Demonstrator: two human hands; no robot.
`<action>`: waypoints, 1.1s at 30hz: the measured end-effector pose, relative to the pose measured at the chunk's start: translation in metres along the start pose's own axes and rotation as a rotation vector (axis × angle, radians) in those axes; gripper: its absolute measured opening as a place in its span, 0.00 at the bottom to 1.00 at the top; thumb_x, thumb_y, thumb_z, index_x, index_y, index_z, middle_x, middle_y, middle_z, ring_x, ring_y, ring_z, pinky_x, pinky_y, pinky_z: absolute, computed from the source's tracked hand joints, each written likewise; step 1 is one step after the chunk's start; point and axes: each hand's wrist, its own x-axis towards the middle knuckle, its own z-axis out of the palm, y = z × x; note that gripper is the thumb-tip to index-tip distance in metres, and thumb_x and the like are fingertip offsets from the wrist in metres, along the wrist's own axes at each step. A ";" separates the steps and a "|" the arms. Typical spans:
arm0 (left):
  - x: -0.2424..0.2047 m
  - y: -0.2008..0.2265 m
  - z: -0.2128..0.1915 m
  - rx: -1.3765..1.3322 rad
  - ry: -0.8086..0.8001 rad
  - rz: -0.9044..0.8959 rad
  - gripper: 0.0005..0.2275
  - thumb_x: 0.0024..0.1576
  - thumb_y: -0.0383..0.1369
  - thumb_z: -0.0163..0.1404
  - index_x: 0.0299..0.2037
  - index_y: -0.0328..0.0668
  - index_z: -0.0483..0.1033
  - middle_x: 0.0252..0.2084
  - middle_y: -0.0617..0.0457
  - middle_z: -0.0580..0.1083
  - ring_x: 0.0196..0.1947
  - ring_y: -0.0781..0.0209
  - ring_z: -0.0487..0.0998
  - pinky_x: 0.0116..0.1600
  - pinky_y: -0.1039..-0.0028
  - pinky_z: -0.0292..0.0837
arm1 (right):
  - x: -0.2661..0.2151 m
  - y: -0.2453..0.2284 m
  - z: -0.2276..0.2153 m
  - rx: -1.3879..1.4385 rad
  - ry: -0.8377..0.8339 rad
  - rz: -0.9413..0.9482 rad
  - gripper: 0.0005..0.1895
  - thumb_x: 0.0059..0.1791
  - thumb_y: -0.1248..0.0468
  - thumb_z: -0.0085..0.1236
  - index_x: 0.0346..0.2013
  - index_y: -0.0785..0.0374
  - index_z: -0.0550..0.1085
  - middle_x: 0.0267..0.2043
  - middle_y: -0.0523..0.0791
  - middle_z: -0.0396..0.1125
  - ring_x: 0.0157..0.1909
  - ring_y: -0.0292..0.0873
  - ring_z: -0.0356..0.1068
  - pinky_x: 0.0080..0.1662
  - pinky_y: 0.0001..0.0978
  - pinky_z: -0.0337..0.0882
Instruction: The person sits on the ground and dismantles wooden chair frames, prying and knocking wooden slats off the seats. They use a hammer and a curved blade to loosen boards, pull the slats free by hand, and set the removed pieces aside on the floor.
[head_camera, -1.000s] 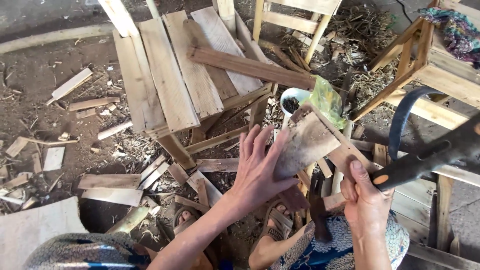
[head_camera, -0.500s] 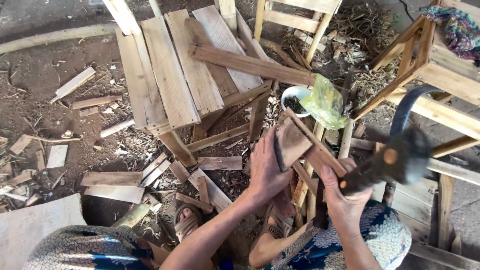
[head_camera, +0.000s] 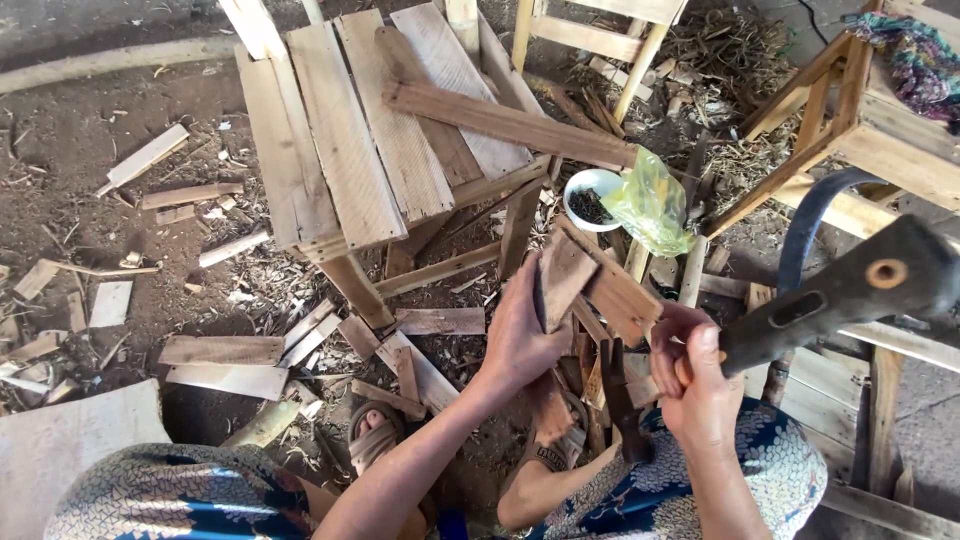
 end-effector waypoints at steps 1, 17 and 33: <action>0.000 0.006 -0.006 -0.199 -0.154 -0.149 0.39 0.42 0.30 0.48 0.66 0.48 0.42 0.48 0.43 0.64 0.35 0.61 0.67 0.36 0.73 0.71 | 0.001 -0.001 0.003 0.016 -0.032 -0.003 0.23 0.51 0.47 0.45 0.45 0.66 0.69 0.19 0.33 0.57 0.12 0.25 0.45 0.15 0.16 0.45; -0.008 -0.003 0.003 -0.920 -0.768 -0.506 0.31 0.40 0.26 0.45 0.59 0.42 0.60 0.30 0.55 0.64 0.14 0.71 0.63 0.15 0.84 0.62 | -0.005 0.014 -0.012 0.046 0.005 -0.001 0.14 0.51 0.62 0.48 0.51 0.58 0.69 0.44 0.47 0.67 0.14 0.27 0.45 0.17 0.17 0.48; -0.014 -0.003 0.013 -0.924 -0.732 -0.469 0.33 0.44 0.25 0.47 0.64 0.40 0.52 0.29 0.55 0.66 0.20 0.69 0.68 0.23 0.83 0.69 | -0.004 0.010 -0.010 0.062 -0.022 -0.004 0.16 0.51 0.58 0.49 0.51 0.59 0.68 0.38 0.44 0.66 0.13 0.27 0.43 0.16 0.17 0.45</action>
